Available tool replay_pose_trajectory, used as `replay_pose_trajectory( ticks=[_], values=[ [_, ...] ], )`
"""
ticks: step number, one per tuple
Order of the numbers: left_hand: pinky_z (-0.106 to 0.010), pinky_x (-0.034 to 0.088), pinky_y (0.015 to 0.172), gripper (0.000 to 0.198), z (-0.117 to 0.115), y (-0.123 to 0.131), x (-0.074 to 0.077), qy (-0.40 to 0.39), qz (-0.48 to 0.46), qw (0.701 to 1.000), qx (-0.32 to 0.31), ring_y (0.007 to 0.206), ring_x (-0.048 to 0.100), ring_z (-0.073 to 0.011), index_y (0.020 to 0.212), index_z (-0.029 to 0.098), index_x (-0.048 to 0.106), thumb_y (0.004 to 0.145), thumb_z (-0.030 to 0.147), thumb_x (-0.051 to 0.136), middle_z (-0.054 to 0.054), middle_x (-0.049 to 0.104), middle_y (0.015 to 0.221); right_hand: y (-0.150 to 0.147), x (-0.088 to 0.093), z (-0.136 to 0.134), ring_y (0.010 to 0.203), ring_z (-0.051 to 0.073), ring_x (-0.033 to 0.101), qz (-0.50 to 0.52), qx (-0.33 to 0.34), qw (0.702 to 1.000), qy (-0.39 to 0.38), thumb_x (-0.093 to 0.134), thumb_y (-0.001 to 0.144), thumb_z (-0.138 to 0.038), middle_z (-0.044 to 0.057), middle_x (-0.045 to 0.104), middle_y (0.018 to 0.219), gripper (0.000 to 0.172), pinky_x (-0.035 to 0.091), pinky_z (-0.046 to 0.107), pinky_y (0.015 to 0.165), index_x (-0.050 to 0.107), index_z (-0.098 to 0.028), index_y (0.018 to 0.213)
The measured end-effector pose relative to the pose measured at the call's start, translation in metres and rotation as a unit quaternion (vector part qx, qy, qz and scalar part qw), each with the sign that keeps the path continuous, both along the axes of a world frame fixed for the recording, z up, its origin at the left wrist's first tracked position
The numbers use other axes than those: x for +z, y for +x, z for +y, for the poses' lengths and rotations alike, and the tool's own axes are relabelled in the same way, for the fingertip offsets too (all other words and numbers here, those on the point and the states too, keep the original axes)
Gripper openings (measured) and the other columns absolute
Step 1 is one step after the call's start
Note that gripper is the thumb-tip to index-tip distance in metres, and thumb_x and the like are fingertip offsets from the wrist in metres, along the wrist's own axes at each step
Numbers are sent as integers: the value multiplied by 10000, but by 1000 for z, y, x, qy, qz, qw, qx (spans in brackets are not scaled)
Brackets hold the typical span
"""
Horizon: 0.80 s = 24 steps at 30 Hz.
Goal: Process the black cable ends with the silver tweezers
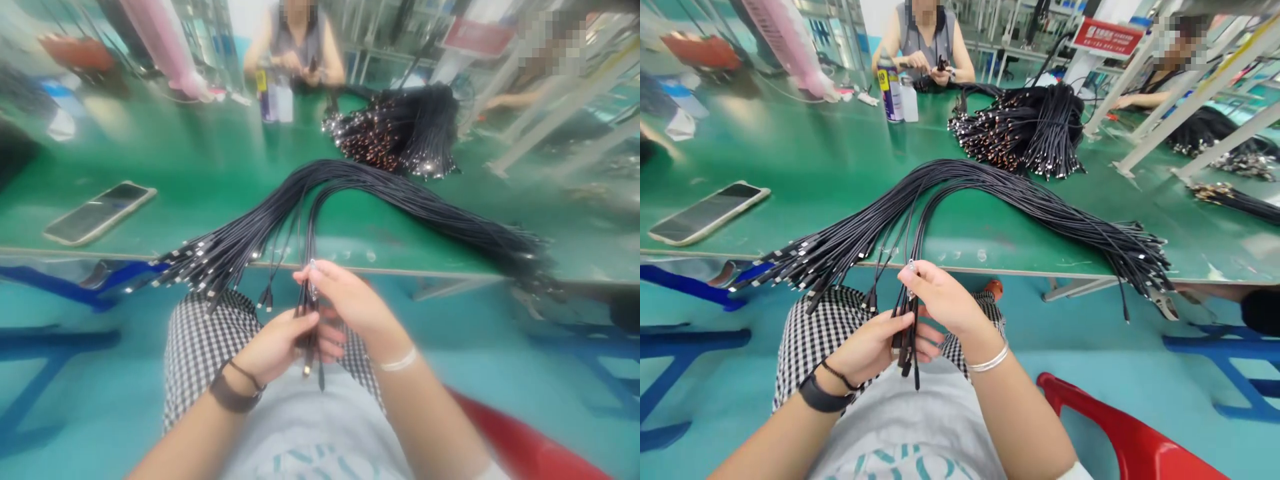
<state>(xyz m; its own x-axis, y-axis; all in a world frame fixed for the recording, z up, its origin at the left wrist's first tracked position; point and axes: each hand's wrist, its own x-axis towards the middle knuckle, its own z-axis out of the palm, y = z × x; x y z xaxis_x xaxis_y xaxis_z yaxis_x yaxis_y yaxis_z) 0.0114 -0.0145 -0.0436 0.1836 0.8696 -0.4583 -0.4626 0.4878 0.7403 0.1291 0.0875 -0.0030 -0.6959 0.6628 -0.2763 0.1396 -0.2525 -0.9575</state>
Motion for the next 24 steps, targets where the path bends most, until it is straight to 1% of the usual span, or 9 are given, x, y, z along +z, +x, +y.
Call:
replay_pose_trajectory(
  ticks=[2, 4, 6, 9, 12, 14, 17, 20, 24],
  values=[
    [-394, 578, 732, 393, 0, 2, -1, -12, -19, 1000, 7, 809, 749, -275, 1031, 138, 643, 814, 459, 703, -167, 774, 949, 6, -1, 3, 569, 109, 524, -11, 2, 1000, 18, 631, 886, -486, -32, 639, 740, 271, 454, 243, 573, 695, -233, 957],
    [-352, 580, 713, 325, -1, 1, -2, -24, -20, 999, 15, 786, 751, -249, 951, 139, 648, 792, 402, 751, -147, 780, 906, 13, -3, 5, 706, 134, 585, -15, -11, 999, 39, 636, 890, -449, -9, 664, 823, 235, 483, 259, 683, 699, -226, 931],
    [-320, 578, 702, 267, -2, -1, -2, -38, -4, 999, 20, 761, 749, -224, 872, 130, 647, 784, 346, 778, -137, 782, 871, 20, -6, 6, 820, 150, 596, -22, -35, 998, 53, 625, 900, -423, 4, 669, 889, 220, 480, 269, 763, 703, -222, 942],
    [-296, 573, 664, 236, -2, 0, -4, -58, 36, 997, 26, 710, 742, -200, 884, 122, 648, 807, 309, 770, -122, 782, 835, 27, -8, 4, 757, 138, 570, -45, -57, 996, 58, 621, 901, -411, -2, 652, 854, 225, 469, 266, 722, 708, -219, 980],
    [-314, 577, 662, 300, -3, 2, -3, -63, 69, 995, 24, 707, 746, -212, 1026, 135, 630, 841, 344, 740, -102, 783, 824, 30, -7, 2, 665, 124, 557, -71, -13, 996, 44, 628, 888, -443, -3, 653, 827, 270, 475, 267, 667, 716, -213, 999],
    [-355, 588, 710, 345, -5, 2, -1, -59, 76, 995, 14, 769, 757, -244, 1106, 142, 612, 867, 369, 709, -112, 787, 870, 29, -7, 1, 666, 124, 578, -80, 5, 996, 32, 622, 890, -443, -2, 660, 818, 278, 487, 264, 662, 707, -208, 1011],
    [-411, 583, 827, 327, -7, -1, 5, -58, 57, 997, 8, 912, 751, -283, 1155, 144, 615, 901, 343, 666, -143, 780, 1007, 27, -7, -1, 695, 127, 597, -70, 8, 997, 16, 631, 888, -418, -9, 662, 794, 263, 498, 258, 675, 691, -203, 1027],
    [-416, 568, 879, 285, -11, -3, 14, -62, 27, 998, 15, 997, 731, -296, 1132, 142, 650, 894, 298, 668, -158, 754, 1126, 27, -6, -3, 691, 125, 591, -51, 17, 998, 12, 651, 875, -437, -10, 665, 782, 275, 501, 259, 684, 711, -196, 994],
    [-364, 572, 786, 222, -13, -1, 22, -75, 8, 997, 31, 933, 747, -283, 1053, 137, 671, 883, 279, 668, -169, 754, 1133, 29, -2, -4, 642, 111, 561, -62, -24, 998, 22, 674, 855, -409, -5, 684, 790, 235, 494, 253, 660, 750, -205, 944]
  ],
)
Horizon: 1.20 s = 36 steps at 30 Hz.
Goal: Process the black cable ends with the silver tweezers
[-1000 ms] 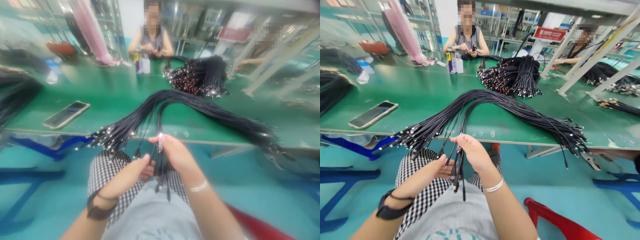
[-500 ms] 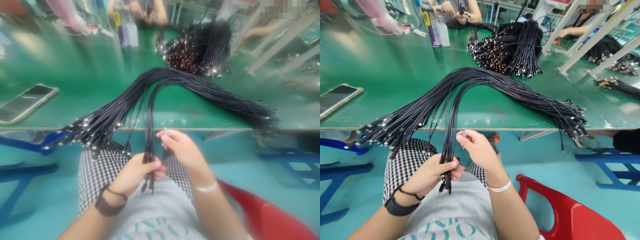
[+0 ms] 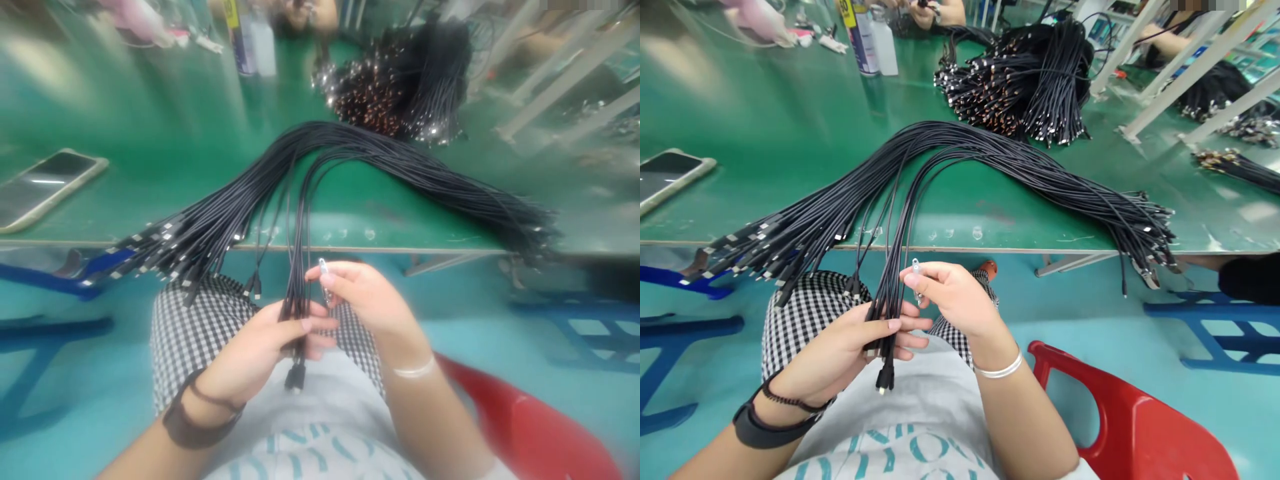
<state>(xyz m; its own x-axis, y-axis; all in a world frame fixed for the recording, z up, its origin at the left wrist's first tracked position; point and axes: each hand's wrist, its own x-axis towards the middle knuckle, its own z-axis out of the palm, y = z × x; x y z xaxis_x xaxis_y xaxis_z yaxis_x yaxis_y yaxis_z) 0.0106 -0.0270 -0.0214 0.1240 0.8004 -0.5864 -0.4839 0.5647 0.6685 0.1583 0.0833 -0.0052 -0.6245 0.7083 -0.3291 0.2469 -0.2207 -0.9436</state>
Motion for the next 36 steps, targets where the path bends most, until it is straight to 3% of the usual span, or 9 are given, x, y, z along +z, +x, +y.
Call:
replay_pose_trajectory(
  ticks=[6, 11, 14, 16, 19, 24, 27, 31, 36],
  values=[
    [-305, 553, 716, 221, 0, 4, -3, -4, -21, 1000, -1, 839, 758, -242, 950, 133, 687, 868, 338, 694, -159, 789, 992, 1, -1, 11, 603, 104, 512, 20, -146, 985, 85, 713, 818, -423, -2, 699, 831, 218, 480, 256, 619, 767, -235, 916],
    [-304, 543, 688, 248, 2, 7, -7, 32, 23, 999, -23, 771, 738, -219, 929, 144, 698, 813, 355, 757, -125, 791, 921, -6, -5, 22, 577, 91, 486, 66, -177, 979, 74, 715, 823, -401, -17, 676, 775, 202, 455, 242, 584, 770, -225, 906],
    [-271, 523, 648, 228, 6, 13, -10, 56, 97, 994, 4, 674, 680, -161, 938, 158, 722, 792, 323, 779, -47, 760, 783, -13, -4, 21, 595, 77, 499, 136, -196, 969, 59, 725, 824, -375, -19, 693, 843, 168, 454, 226, 589, 770, -237, 910],
    [-252, 524, 633, 235, 8, 16, -12, 46, 67, 996, 21, 666, 670, -144, 941, 156, 735, 767, 300, 802, -32, 748, 783, -19, -3, 20, 611, 76, 513, 147, -202, 966, 65, 725, 827, -348, -19, 696, 868, 144, 465, 223, 601, 769, -240, 911],
    [-233, 536, 624, 164, 11, 19, -12, 25, 13, 998, 49, 667, 691, -140, 847, 135, 726, 754, 242, 808, -40, 754, 778, -22, -1, 19, 631, 83, 533, 144, -198, 967, 69, 702, 848, -332, -22, 685, 858, 127, 476, 227, 621, 762, -247, 919],
    [-232, 550, 541, 181, 11, 15, -2, 17, 101, 989, 108, 672, 725, -187, 833, 119, 693, 737, 215, 813, -85, 784, 780, -8, 0, 7, 664, 96, 542, 188, -217, 956, 68, 782, 777, -259, -57, 605, 742, 169, 472, 215, 644, 753, -309, 937],
    [-271, 582, 544, 206, 10, 12, 4, 33, 144, 981, 124, 724, 746, -236, 830, 150, 687, 722, 260, 825, -83, 798, 842, 0, -1, -12, 663, 107, 584, 197, -231, 953, 4, 836, 693, -167, -50, 642, 772, 260, 509, 227, 620, 765, -307, 900],
    [-271, 576, 533, 139, 11, 9, 6, 50, 189, 975, 103, 599, 705, -201, 746, 183, 710, 712, 265, 817, -41, 787, 740, -1, -8, -34, 699, 156, 697, 236, -234, 935, -126, 846, 693, -192, -10, 749, 855, 254, 584, 269, 602, 767, -289, 913],
    [-256, 556, 507, 84, 15, 6, 7, 46, 224, 970, 80, 560, 678, -194, 695, 202, 743, 696, 251, 812, -22, 751, 645, -9, -11, -39, 763, 164, 742, 272, -270, 911, -153, 834, 699, -131, 0, 797, 844, 264, 611, 224, 594, 754, -279, 903]
  ],
)
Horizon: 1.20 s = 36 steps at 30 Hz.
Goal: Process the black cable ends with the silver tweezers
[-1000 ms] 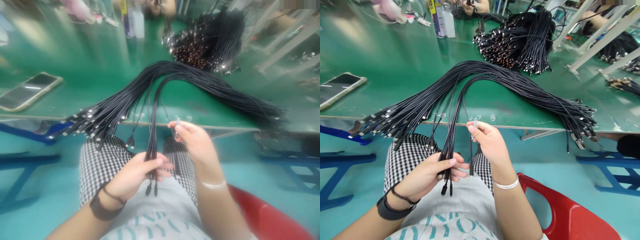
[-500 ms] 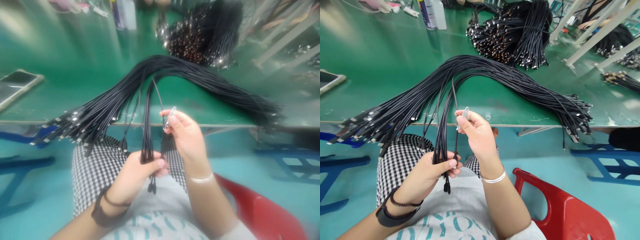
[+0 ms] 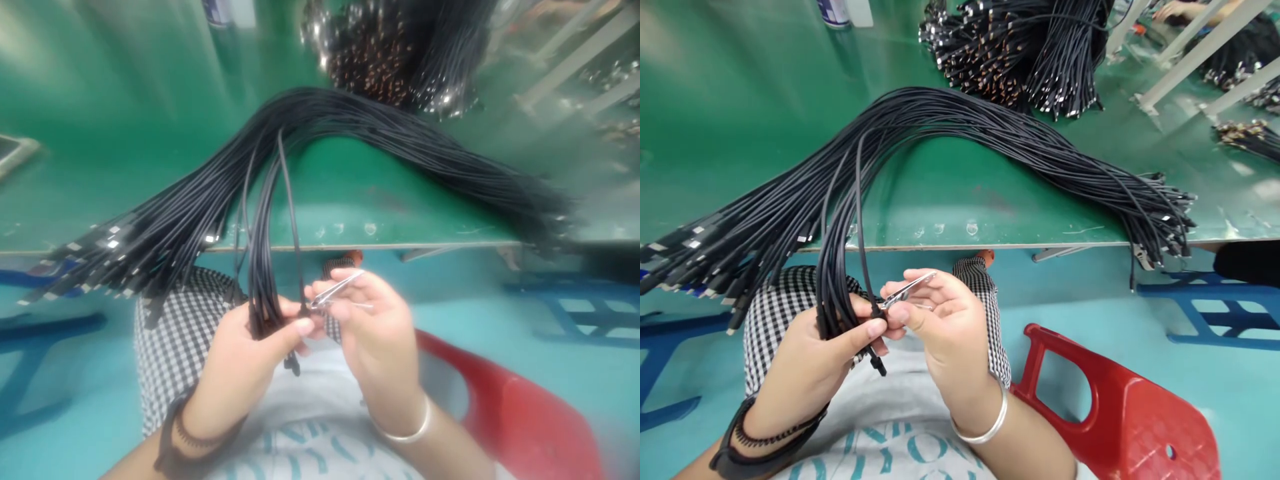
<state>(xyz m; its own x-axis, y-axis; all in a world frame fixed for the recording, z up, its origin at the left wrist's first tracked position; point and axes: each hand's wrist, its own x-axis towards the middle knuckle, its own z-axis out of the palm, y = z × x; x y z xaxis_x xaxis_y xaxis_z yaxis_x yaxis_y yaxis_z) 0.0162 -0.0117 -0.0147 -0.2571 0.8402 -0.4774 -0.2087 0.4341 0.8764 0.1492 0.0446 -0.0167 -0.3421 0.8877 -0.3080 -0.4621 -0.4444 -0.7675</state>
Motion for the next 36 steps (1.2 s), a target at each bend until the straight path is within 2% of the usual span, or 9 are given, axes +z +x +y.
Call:
replay_pose_trajectory(
  ticks=[5, 13, 20, 24, 27, 29, 32, 36],
  values=[
    [-260, 557, 524, 97, 1, -2, -1, -5, 0, 1000, -11, 564, 663, -190, 685, 203, 753, 705, 281, 806, -26, 736, 635, -3, 2, 3, 675, 122, 726, 3, 7, 1000, -6, 830, 704, -112, -16, 798, 833, 236, 589, 174, 550, 755, -272, 860],
    [-270, 554, 542, 90, -1, -1, -2, -4, -14, 1000, -17, 589, 654, -190, 719, 202, 762, 729, 289, 787, -34, 744, 684, -3, 3, 5, 582, 134, 694, -40, 0, 999, -1, 815, 697, -119, -7, 789, 791, 190, 582, 218, 488, 754, -256, 814],
    [-267, 553, 544, 103, -5, -1, -7, 4, -10, 999, -33, 641, 659, -195, 726, 203, 760, 754, 300, 782, -34, 740, 706, -3, 5, 5, 613, 149, 725, -77, -11, 997, 2, 840, 688, -146, -8, 776, 745, 159, 604, 223, 521, 743, -242, 771],
    [-274, 552, 565, 124, -5, -3, -9, 10, -91, 995, -29, 674, 675, -200, 758, 205, 745, 758, 317, 798, -26, 743, 735, -5, 6, 6, 625, 136, 734, -75, -34, 997, -13, 831, 712, -158, -27, 764, 707, 143, 618, 210, 568, 720, -237, 756],
    [-246, 523, 573, 169, -2, -7, -9, 16, -189, 981, -41, 595, 641, -149, 764, 199, 728, 703, 299, 849, 5, 719, 679, -4, 6, 5, 698, 153, 758, -52, -50, 997, -14, 845, 704, -176, -25, 767, 733, 165, 639, 225, 630, 713, -232, 785],
    [-223, 496, 577, 201, -1, -10, -10, 23, -221, 973, -58, 570, 601, -118, 762, 185, 722, 668, 280, 872, 20, 690, 645, -3, 8, 4, 693, 164, 761, -40, -52, 998, -8, 853, 699, -190, -15, 770, 755, 186, 647, 246, 638, 713, -225, 816],
    [-214, 479, 613, 226, -1, -10, -12, 35, -166, 984, -51, 625, 576, -112, 724, 175, 683, 651, 258, 880, 29, 653, 661, -3, 9, 0, 686, 174, 766, -28, -50, 998, -4, 859, 697, -197, -5, 778, 796, 209, 656, 270, 664, 714, -220, 846],
    [-234, 501, 643, 326, -3, -1, -11, 34, -46, 998, 19, 692, 609, -138, 734, 199, 614, 611, 273, 906, 38, 649, 718, -6, 8, -6, 725, 163, 775, 9, -47, 999, -13, 858, 686, -141, -21, 785, 820, 228, 651, 232, 690, 719, -231, 843]
  ],
)
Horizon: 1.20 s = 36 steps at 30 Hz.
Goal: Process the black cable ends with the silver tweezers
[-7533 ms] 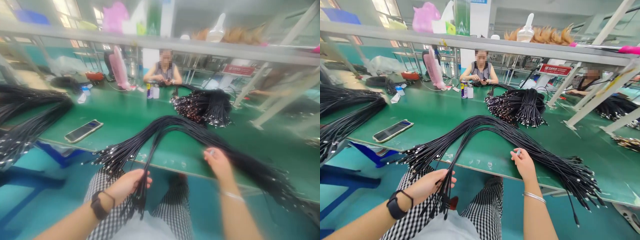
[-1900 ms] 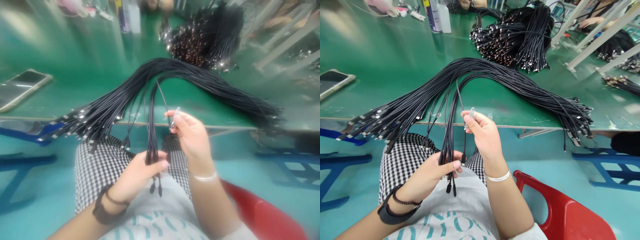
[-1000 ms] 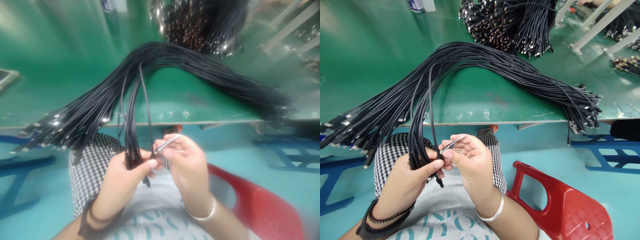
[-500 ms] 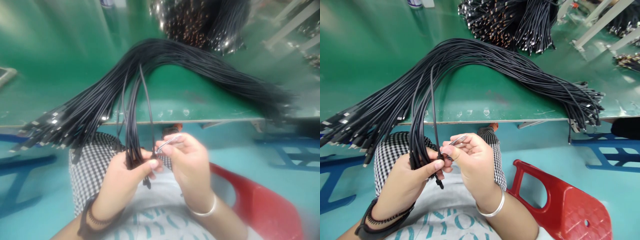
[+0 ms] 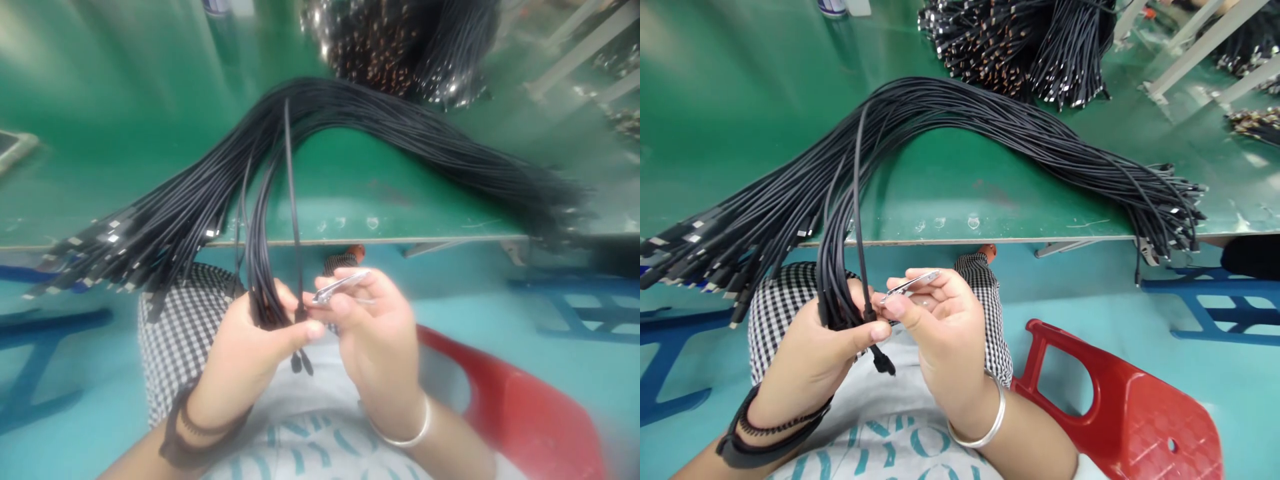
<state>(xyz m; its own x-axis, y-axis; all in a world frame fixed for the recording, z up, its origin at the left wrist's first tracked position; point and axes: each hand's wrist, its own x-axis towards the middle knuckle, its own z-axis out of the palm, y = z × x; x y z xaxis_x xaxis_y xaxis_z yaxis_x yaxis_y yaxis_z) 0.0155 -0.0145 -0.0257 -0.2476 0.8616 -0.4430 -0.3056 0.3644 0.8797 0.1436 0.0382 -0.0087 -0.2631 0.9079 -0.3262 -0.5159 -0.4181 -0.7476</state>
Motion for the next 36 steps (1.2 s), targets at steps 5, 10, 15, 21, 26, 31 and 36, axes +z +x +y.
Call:
replay_pose_trajectory(
  ticks=[5, 10, 15, 21, 26, 31, 36],
  values=[
    [-222, 509, 550, 348, 0, 12, 9, -1, 89, 994, 55, 572, 608, -124, 711, 207, 562, 611, 262, 890, 62, 623, 633, -2, -3, -4, 756, 133, 773, 21, -3, 1000, 12, 846, 700, -98, -22, 796, 830, 234, 631, 177, 706, 729, -234, 850],
    [-215, 516, 500, 293, 3, 18, 12, 24, 104, 992, 64, 522, 624, -121, 689, 203, 558, 643, 221, 847, 53, 668, 638, 0, -3, -5, 750, 115, 768, 23, -9, 999, 23, 842, 714, -102, -18, 800, 834, 222, 619, 151, 705, 736, -233, 858],
    [-209, 523, 506, 315, 3, 21, 12, 21, 92, 993, 66, 503, 620, -112, 701, 208, 553, 642, 226, 861, 65, 666, 623, 1, -3, -5, 741, 115, 769, 27, -9, 999, 28, 839, 704, -79, -13, 804, 822, 236, 622, 152, 708, 741, -234, 854],
    [-214, 519, 497, 338, 3, 22, 14, 4, 120, 991, 62, 496, 619, -121, 690, 210, 548, 641, 306, 868, 60, 653, 599, 0, 1, -5, 713, 157, 780, 2, -21, 999, 33, 834, 669, -46, -18, 804, 781, 243, 643, 184, 655, 732, -226, 798],
    [-221, 526, 508, 325, 5, 22, 13, -7, 131, 989, 65, 516, 635, -132, 688, 213, 562, 623, 274, 874, 56, 662, 609, 0, 1, -3, 686, 153, 776, -37, -37, 998, 41, 817, 673, -35, -7, 793, 731, 218, 635, 174, 644, 722, -206, 769],
    [-227, 525, 499, 313, 5, 23, 14, -6, 133, 989, 64, 514, 634, -133, 687, 214, 556, 634, 266, 860, 51, 673, 627, 0, -2, -3, 702, 155, 778, -41, -45, 997, 44, 823, 675, -52, -14, 794, 754, 221, 635, 173, 645, 725, -210, 794],
    [-217, 522, 489, 300, 5, 22, 15, -2, 148, 987, 62, 500, 625, -122, 681, 213, 550, 648, 256, 845, 58, 665, 614, 0, 0, -3, 678, 121, 769, -42, -35, 998, 40, 816, 679, -34, -28, 799, 778, 245, 625, 141, 635, 718, -218, 808]
  ],
)
